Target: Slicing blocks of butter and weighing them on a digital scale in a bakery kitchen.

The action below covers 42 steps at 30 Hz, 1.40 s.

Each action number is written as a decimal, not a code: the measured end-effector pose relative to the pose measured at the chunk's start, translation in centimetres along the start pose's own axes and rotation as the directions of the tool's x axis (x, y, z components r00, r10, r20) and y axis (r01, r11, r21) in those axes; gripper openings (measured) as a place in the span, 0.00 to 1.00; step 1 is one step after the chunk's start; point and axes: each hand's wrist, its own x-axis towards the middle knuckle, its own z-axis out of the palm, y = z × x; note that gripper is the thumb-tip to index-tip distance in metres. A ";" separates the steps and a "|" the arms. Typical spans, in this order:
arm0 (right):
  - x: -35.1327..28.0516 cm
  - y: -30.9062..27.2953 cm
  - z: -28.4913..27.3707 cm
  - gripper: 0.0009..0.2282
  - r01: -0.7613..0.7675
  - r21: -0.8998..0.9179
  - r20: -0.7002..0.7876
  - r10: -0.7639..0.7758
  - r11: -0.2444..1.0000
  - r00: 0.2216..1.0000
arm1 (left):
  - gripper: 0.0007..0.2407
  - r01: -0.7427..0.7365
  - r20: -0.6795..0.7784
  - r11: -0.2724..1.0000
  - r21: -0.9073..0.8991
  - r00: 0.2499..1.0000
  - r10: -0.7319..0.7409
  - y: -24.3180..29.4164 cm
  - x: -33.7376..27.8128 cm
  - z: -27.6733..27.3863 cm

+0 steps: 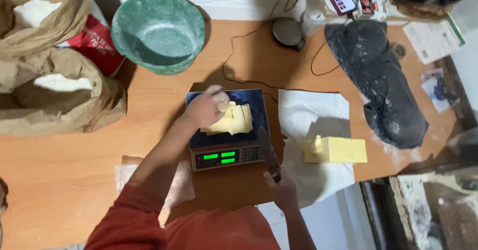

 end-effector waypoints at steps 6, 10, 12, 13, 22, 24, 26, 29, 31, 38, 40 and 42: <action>1.3 8.2 2.9 0.14 0.217 -0.118 -0.005 -0.219 0.969 0.976 | 0.21 -0.145 -0.048 0.844 0.517 0.979 0.198 1.6 -0.8 0.3; 1.0 1.9 0.8 0.14 0.099 0.002 0.077 -0.099 0.995 0.992 | 0.23 -0.036 0.095 0.921 0.387 0.995 -0.001 2.9 -1.4 1.5; 1.6 -1.4 -0.4 0.15 -0.090 0.155 0.125 0.071 0.984 0.990 | 0.17 -0.017 0.228 0.859 0.512 0.967 -0.117 3.8 -0.2 -0.2; 1.4 -1.0 -0.4 0.15 -0.095 0.160 0.130 0.074 0.982 0.989 | 0.17 -0.018 0.235 0.857 0.515 0.965 -0.120 4.0 -0.1 -0.2; 3.3 3.1 -1.2 0.15 -0.166 0.163 0.239 0.125 0.972 0.963 | 0.19 0.370 0.014 0.919 0.135 0.927 -0.375 4.7 0.5 -2.8; 3.8 4.4 -1.3 0.15 -0.147 0.120 0.241 0.115 0.982 0.964 | 0.26 -0.062 0.022 0.977 0.204 0.998 0.059 5.5 0.0 -2.4; 4.3 4.0 -1.1 0.15 -0.130 0.125 0.241 0.097 0.984 0.966 | 0.23 -0.241 0.132 0.888 0.392 0.970 0.204 4.9 0.5 -0.8; 4.5 3.4 -1.9 0.15 -0.126 0.151 0.248 0.086 0.980 0.965 | 0.24 -0.404 0.431 0.767 0.498 0.883 0.185 5.2 2.0 -0.3; 4.6 3.6 -1.8 0.15 -0.143 0.182 0.255 0.094 0.973 0.962 | 0.30 -0.387 0.585 0.795 0.468 0.809 0.049 4.7 2.6 0.1; 3.0 3.8 -1.2 0.14 -0.239 0.247 0.278 0.167 0.939 0.946 | 0.25 -0.480 0.693 0.702 0.527 0.720 -0.028 6.1 4.2 0.3; 2.7 4.4 -0.7 0.13 -0.259 0.283 0.283 0.178 0.924 0.943 | 0.27 -0.479 0.718 0.701 0.529 0.693 -0.069 5.4 4.8 1.3; 2.5 5.4 0.3 0.12 -0.211 0.315 0.266 0.128 0.925 0.955 | 0.15 -0.499 0.663 0.700 0.512 0.747 0.047 3.3 5.1 3.0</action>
